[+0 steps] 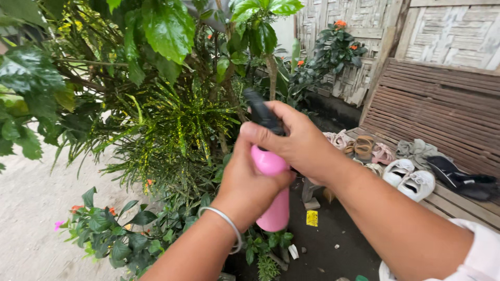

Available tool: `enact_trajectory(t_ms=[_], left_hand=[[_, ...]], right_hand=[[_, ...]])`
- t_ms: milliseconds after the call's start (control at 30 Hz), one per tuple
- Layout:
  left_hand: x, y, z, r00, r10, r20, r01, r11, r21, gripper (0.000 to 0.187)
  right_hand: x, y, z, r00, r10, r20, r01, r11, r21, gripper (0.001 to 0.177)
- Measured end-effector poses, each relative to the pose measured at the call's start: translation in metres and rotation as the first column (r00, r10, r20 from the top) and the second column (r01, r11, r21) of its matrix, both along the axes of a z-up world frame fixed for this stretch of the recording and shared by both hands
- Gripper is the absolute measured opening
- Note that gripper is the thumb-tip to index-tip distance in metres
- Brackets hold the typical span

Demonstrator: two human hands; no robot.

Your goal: The person sprays water on the leaves of several plants by hand using a pink spray bottle and wipes off small debris or insects from the leaves.

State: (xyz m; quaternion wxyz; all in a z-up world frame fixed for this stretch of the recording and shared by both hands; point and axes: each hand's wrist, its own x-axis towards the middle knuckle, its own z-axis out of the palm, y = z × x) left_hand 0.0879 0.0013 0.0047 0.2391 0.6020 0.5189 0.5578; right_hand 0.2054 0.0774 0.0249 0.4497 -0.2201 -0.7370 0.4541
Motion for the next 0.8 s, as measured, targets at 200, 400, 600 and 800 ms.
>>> enact_trajectory(t_ms=[200,400,600,800], left_hand=[[-0.011,0.001,0.009,0.922,-0.169,0.349,0.152,0.986,0.075,0.063],[-0.022,-0.006,0.028,0.916,-0.116,0.384,0.082,0.991,0.105,0.054],[-0.02,-0.01,0.032,0.822,-0.123,0.556,0.013,0.98,0.196,0.056],[-0.018,-0.016,0.025,0.72,-0.078,0.689,-0.063,0.982,0.177,0.045]], right_hand=[[0.036,0.0,-0.022,0.965,0.258,0.056,-0.253,0.963,-0.091,0.094],[0.039,-0.016,-0.06,0.975,0.126,0.183,-0.056,0.937,-0.345,0.087],[0.03,-0.034,-0.054,0.992,0.021,0.125,-0.013,0.998,-0.066,0.083],[0.034,-0.057,-0.05,0.961,-0.161,0.224,0.145,0.986,0.083,0.085]])
